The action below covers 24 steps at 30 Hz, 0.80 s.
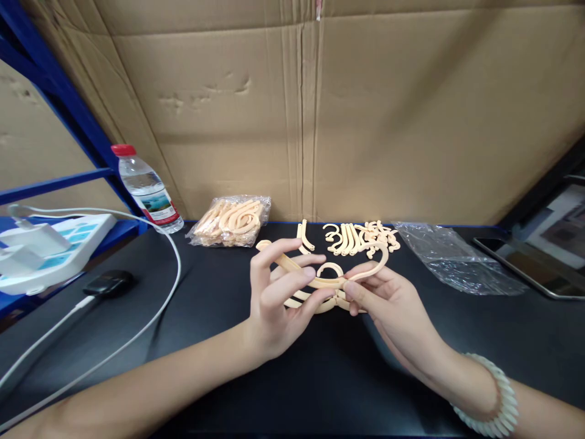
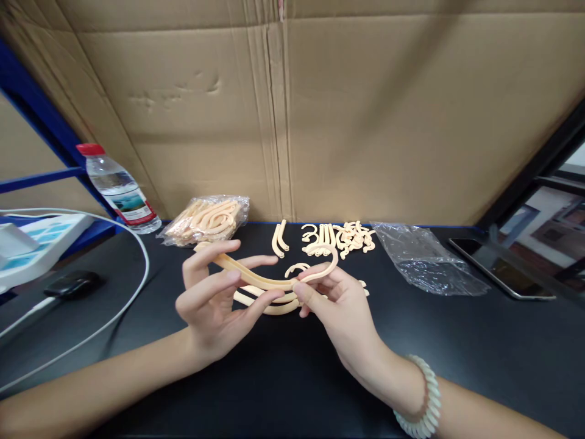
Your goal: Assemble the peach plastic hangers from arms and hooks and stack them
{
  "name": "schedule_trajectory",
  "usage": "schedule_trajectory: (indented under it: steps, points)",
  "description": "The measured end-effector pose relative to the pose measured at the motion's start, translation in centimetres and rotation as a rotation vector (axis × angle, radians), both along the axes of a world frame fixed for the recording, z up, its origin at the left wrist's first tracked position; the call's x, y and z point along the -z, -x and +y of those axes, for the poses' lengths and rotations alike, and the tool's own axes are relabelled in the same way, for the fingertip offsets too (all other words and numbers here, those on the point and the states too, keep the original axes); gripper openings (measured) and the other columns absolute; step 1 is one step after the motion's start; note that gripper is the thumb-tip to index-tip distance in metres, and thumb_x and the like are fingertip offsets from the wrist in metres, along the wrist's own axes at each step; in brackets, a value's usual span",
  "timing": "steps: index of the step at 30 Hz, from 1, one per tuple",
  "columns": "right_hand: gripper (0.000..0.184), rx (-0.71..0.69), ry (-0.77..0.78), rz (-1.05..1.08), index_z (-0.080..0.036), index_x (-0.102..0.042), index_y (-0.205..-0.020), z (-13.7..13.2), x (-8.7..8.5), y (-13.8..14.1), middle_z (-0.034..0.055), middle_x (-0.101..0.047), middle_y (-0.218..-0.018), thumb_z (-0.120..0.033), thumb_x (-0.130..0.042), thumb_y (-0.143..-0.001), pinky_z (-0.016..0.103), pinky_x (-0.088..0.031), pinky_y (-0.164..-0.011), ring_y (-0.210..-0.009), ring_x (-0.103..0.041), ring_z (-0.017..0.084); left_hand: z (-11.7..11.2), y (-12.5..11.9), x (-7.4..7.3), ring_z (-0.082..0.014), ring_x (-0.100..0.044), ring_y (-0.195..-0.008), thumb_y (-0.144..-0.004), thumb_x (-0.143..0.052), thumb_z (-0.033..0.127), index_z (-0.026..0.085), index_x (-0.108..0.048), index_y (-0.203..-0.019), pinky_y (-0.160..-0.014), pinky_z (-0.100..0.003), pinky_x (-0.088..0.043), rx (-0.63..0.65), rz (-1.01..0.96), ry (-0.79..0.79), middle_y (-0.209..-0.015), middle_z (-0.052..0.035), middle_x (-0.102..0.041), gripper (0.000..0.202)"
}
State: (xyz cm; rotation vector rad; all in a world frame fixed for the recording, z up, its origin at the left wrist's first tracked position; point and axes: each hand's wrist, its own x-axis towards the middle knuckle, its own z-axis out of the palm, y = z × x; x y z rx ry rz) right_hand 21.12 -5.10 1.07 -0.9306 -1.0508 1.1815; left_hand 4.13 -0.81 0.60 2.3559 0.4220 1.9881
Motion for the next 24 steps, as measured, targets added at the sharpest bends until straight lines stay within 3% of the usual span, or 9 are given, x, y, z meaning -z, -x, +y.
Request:
schedule_trajectory:
  steps: [3, 5, 9, 12, 15, 20, 24]
  points:
    - [0.023, -0.002, 0.038, 0.088, -0.02, -0.067, -0.08, -0.1, 0.0, 0.2, -0.0001, -0.063, -0.072, -0.033, -0.083, -0.07, 0.025, -0.051, -0.057, -0.066, -0.058, 0.013, -0.3, -0.2, -0.5, -0.0256, -0.057, -0.117, -0.07, -0.077, -0.001, 0.03, -0.043, -0.112, -0.075, -0.04, -0.067, -0.036, -0.076, 0.01, -0.133, -0.0045, -0.035, 0.062]
    - [0.025, 0.015, 0.056, 0.136, -0.02, -0.066, -0.083, -0.1, 0.0, 0.2, -0.0015, -0.063, -0.067, -0.033, -0.083, -0.069, 0.026, -0.052, -0.06, -0.063, -0.058, 0.012, -0.5, -0.4, -0.9, -0.0265, -0.054, -0.121, -0.068, -0.078, 0.001, 0.03, -0.042, -0.107, -0.069, -0.033, -0.068, 0.005, -0.161, 0.116, -0.127, -0.0023, -0.034, 0.06]
    - [0.028, 0.003, 0.037, 0.151, -0.02, -0.064, -0.084, 0.2, -0.1, 0.2, -0.0023, -0.065, -0.068, -0.031, -0.085, -0.067, 0.026, -0.052, -0.06, -0.059, -0.059, 0.011, -0.6, -0.9, -1.2, -0.019, -0.063, -0.104, -0.069, -0.079, 0.011, 0.029, -0.041, -0.106, -0.067, -0.03, -0.065, 0.259, -0.239, 0.63, -0.115, 0.0003, -0.042, 0.056]
    - [0.029, -0.05, 0.045, 0.114, -0.019, -0.065, -0.083, 0.2, 0.1, 0.2, -0.0004, -0.068, -0.072, -0.032, -0.085, -0.067, 0.026, -0.054, -0.058, -0.059, -0.061, 0.012, -0.6, -1.1, -0.8, -0.0149, -0.068, -0.083, -0.075, -0.077, 0.018, 0.019, -0.057, -0.097, -0.072, -0.03, -0.062, 0.396, -0.074, 0.938, -0.095, -0.0009, -0.057, 0.03]
    - [0.026, -0.036, 0.068, 0.087, -0.018, -0.069, -0.079, 0.1, 0.3, 0.2, 0.0032, -0.07, -0.085, -0.035, -0.084, -0.068, 0.027, -0.057, -0.063, -0.07, -0.065, 0.014, -0.6, -1.1, -0.4, -0.0173, -0.067, -0.09, -0.073, -0.078, 0.02, 0.014, -0.067, -0.075, -0.083, -0.03, -0.057, 0.354, -0.031, 0.979, -0.092, -0.0049, -0.063, 0.012]
    - [0.026, -0.069, 0.116, 0.063, -0.018, -0.072, -0.084, 0.5, 0.2, -0.2, 0.0028, -0.068, -0.082, -0.035, -0.083, -0.069, 0.031, -0.06, -0.072, -0.07, -0.066, 0.014, -0.7, -1.1, -0.5, -0.0168, -0.069, -0.086, -0.072, -0.079, 0.019, 0.015, -0.056, -0.069, -0.076, -0.029, -0.057, 0.46, -0.175, 1.188, -0.091, -0.0051, -0.07, 0.024]
    - [0.03, 0.01, -0.033, -0.125, -0.019, -0.071, -0.098, 2.9, -0.1, -2.8, 0.0029, -0.066, -0.083, -0.036, -0.076, -0.075, 0.035, -0.06, -0.069, -0.07, -0.065, 0.016, -0.2, -0.7, -0.9, -0.0153, -0.07, -0.085, -0.071, -0.08, 0.017, 0.016, -0.046, -0.065, -0.079, -0.028, -0.054, 0.432, -0.305, 1.254, -0.087, -0.0044, -0.073, 0.034]
